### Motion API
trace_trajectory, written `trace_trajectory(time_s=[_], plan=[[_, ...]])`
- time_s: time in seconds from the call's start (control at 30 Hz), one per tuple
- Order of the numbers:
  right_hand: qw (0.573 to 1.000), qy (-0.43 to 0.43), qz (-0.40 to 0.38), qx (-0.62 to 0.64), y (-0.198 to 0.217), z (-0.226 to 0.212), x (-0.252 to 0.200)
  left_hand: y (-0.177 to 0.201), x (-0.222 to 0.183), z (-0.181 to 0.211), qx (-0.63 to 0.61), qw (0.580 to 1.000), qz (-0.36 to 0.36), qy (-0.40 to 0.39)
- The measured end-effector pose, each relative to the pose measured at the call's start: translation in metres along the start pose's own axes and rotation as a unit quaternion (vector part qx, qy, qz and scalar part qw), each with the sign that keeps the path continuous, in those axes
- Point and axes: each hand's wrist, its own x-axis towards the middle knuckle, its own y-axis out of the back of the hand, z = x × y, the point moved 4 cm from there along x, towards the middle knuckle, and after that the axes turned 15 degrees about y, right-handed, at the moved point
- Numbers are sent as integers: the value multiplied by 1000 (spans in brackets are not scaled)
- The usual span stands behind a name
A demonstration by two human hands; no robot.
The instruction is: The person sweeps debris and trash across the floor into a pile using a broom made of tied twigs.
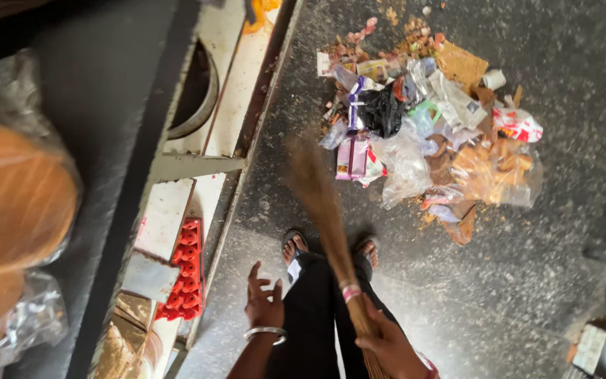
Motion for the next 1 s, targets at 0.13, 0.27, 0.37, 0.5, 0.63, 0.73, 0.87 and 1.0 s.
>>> trace_trajectory(time_s=[0.13, 0.27, 0.37, 0.5, 0.63, 0.73, 0.87, 1.0], plan=[[909, -404, -89, -56, 9, 102, -27, -21, -6, 16, 37, 997, -31, -57], [865, -480, 103, -102, 71, 102, -22, -33, -23, 15, 43, 998, -49, -11], [886, -407, 40, -219, 98, 46, -52, -34, -36, 1, 82, 995, -49, 14], [876, -464, 105, -76, 122, 5, -113, -49, -51, -3, 137, 988, -64, 12], [908, -418, 21, -2, 128, 6, -168, -73, -86, 14, 124, 990, -68, -28], [904, -426, -32, 10, 118, 24, -182, -90, -124, 41, 110, 988, -97, -55], [858, -503, 6, -105, 161, 72, -159, -108, -167, 67, 140, 979, -126, -76], [837, -450, -96, -295, 194, 35, -155, -89, -189, 66, 107, 976, -107, -155]])
